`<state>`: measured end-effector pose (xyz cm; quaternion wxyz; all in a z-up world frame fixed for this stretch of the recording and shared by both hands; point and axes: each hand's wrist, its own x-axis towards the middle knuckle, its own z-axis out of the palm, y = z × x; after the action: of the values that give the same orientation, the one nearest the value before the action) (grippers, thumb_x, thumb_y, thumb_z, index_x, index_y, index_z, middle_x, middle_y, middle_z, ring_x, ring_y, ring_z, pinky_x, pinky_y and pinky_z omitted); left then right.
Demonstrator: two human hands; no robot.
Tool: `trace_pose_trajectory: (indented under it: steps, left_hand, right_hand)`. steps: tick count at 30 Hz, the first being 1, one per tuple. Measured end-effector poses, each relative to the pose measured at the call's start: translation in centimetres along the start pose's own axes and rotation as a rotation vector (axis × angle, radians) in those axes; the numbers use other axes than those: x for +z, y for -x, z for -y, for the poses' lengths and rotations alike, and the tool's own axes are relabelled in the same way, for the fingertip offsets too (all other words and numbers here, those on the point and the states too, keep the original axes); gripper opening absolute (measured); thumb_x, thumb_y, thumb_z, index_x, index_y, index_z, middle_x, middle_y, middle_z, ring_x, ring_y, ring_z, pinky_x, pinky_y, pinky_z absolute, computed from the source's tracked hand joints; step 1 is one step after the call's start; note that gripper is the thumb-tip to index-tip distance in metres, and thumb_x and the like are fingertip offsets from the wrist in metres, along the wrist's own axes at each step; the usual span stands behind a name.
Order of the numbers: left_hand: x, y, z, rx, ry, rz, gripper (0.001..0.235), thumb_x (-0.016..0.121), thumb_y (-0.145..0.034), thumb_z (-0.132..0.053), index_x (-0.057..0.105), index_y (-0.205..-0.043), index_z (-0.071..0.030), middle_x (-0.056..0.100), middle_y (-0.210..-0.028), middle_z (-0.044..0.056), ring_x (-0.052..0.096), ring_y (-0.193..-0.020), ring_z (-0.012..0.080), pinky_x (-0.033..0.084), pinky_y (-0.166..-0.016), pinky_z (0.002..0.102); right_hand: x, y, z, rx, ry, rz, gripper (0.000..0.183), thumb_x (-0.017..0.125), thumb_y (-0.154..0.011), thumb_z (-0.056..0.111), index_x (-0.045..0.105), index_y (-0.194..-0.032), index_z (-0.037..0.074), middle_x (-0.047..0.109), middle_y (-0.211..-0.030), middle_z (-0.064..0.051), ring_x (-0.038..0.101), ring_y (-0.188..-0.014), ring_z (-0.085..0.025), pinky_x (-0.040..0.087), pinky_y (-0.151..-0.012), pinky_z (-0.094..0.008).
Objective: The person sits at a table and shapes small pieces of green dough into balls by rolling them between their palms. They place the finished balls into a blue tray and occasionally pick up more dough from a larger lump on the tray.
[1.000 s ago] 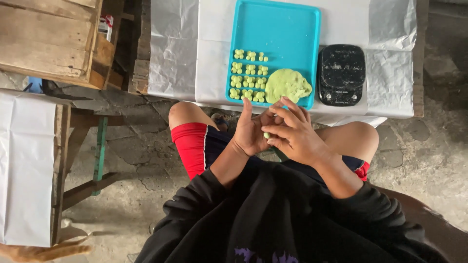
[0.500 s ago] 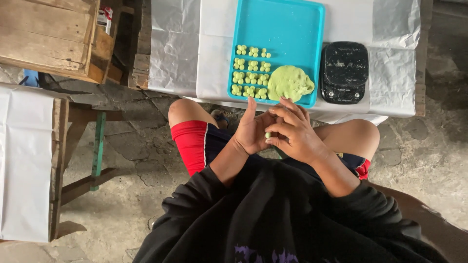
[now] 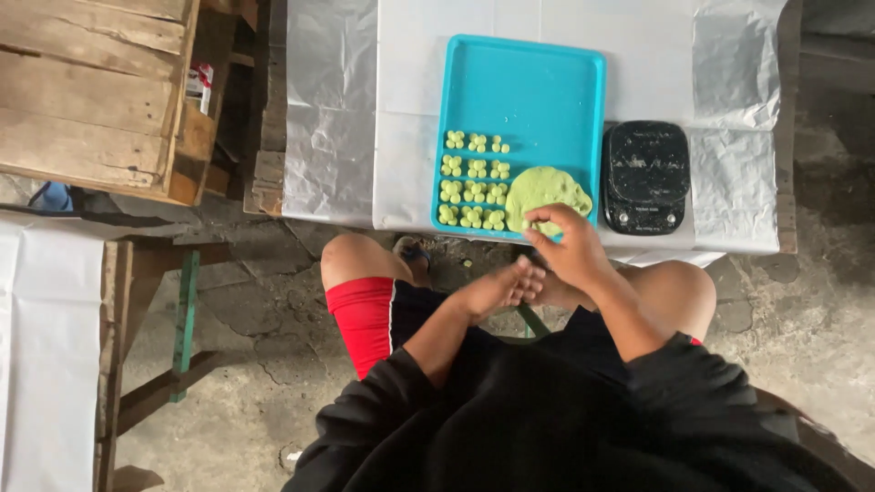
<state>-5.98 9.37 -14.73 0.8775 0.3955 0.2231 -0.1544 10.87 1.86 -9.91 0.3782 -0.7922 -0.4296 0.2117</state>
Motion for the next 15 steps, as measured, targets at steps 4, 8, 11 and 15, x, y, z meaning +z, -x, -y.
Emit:
trace_pose_trajectory:
  steps: [4, 8, 11, 15]
  left_hand:
    - [-0.5, -3.2, 3.5, -0.133, -0.902, -0.022, 0.089, 0.054, -0.085, -0.078, 0.050, -0.151, -0.018, 0.062, -0.145, 0.011, 0.057, -0.137, 0.0307, 0.046, -0.112, 0.044]
    - [0.1, -2.1, 1.8, -0.166, -0.984, 0.033, 0.094, 0.049, -0.086, -0.078, 0.046, -0.154, -0.014, 0.057, -0.150, 0.016, 0.054, -0.139, 0.0351, 0.045, -0.115, 0.045]
    - [-0.1, -1.9, 0.6, -0.147, -0.910, -0.036, 0.092, 0.047, -0.090, -0.076, 0.042, -0.156, -0.013, 0.054, -0.152, 0.017, 0.051, -0.141, 0.0355, 0.044, -0.116, 0.046]
    - [0.0, -1.7, -0.2, -0.175, -0.887, -0.047, 0.089, 0.045, -0.091, -0.077, 0.042, -0.156, -0.017, 0.054, -0.152, 0.015, 0.053, -0.140, 0.0327, 0.045, -0.114, 0.045]
  right_hand:
    - [0.1, -8.3, -4.2, 0.146, -0.067, 0.026, 0.024, 0.080, -0.093, 0.015, 0.077, -0.117, 0.018, 0.076, -0.104, -0.004, 0.074, -0.101, -0.024, 0.056, -0.092, -0.043]
    - [0.8, -14.9, -7.0, 0.232, -0.031, 0.125, 0.028, 0.079, -0.091, 0.018, 0.075, -0.118, 0.017, 0.074, -0.097, -0.004, 0.073, -0.092, -0.021, 0.057, -0.081, -0.039]
    - [1.2, -17.8, -8.0, 0.249, -0.042, 0.210, 0.030, 0.075, -0.091, 0.013, 0.073, -0.120, 0.006, 0.074, -0.100, -0.014, 0.073, -0.096, -0.030, 0.059, -0.081, -0.045]
    - [1.4, -18.9, -8.0, 0.258, -0.046, 0.309, 0.032, 0.075, -0.091, 0.011, 0.073, -0.121, -0.001, 0.074, -0.100, -0.018, 0.073, -0.096, -0.033, 0.059, -0.079, -0.048]
